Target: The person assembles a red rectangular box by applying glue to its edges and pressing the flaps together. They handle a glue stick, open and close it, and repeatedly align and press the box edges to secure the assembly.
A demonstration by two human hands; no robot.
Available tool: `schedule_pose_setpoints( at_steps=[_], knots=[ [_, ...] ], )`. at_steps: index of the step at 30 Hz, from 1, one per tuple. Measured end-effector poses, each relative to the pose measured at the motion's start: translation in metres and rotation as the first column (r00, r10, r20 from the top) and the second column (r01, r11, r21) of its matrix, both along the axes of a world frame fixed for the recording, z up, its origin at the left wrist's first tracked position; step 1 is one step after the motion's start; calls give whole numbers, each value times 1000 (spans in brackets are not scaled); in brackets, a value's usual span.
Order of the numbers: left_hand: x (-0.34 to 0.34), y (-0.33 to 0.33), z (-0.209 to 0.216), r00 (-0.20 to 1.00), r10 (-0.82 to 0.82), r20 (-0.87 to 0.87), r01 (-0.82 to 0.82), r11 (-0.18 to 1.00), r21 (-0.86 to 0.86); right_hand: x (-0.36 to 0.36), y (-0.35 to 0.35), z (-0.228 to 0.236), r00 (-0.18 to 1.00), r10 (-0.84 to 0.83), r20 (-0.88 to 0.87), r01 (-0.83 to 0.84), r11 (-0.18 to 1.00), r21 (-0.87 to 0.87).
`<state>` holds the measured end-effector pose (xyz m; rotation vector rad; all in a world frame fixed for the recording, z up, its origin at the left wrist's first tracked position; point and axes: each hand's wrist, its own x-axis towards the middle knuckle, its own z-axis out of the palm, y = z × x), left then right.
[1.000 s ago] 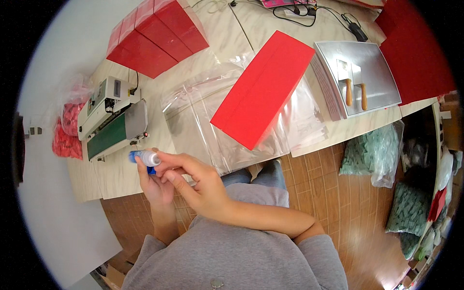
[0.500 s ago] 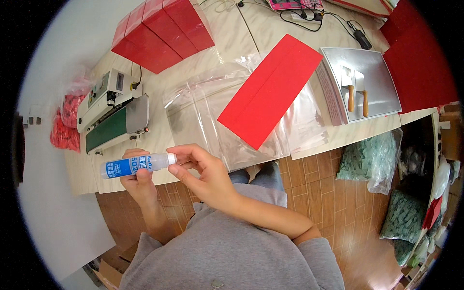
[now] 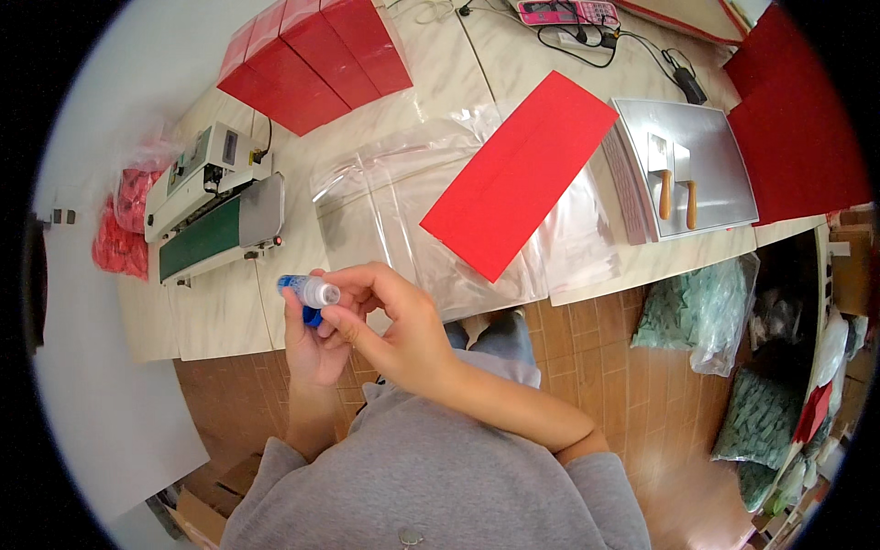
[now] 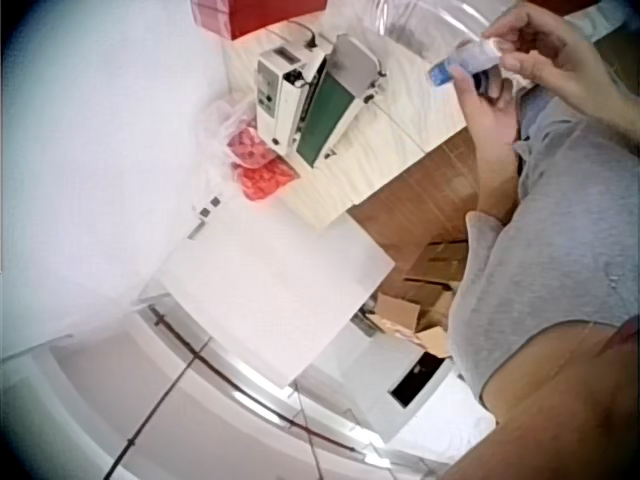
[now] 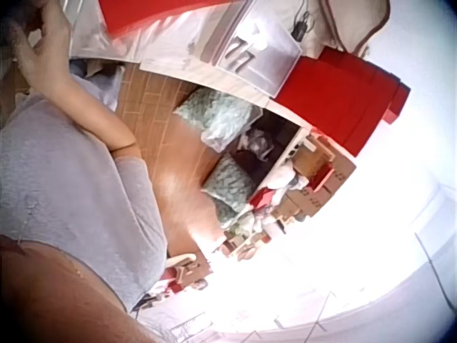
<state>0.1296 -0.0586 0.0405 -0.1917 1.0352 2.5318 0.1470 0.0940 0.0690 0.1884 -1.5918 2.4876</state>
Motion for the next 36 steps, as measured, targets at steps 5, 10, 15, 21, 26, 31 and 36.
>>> schedule_pose_setpoints(
  at_steps=[5,10,15,21,26,31,36],
  knots=[
    [7,4,-4,997,63,39,-65,997,51,0,-7,-8,958,-256,-127,282,918,278],
    [14,4,-6,985,174,-4,-174,985,23,5,-15,-13,958,-253,-134,279,931,234],
    [17,1,-5,982,179,-55,-177,983,40,7,-17,-14,957,-253,-142,281,931,231],
    [14,4,1,939,238,-248,-287,940,-183,10,-16,-7,972,-227,57,223,973,63],
    [8,2,6,881,188,-435,-332,899,-285,10,-7,-3,976,-96,198,111,992,-66],
    [10,3,3,910,196,-367,-299,921,-251,11,0,-9,997,-72,20,69,990,127],
    [10,5,6,975,133,-175,-163,972,-169,5,4,-5,953,-165,-253,256,887,385]
  ],
)
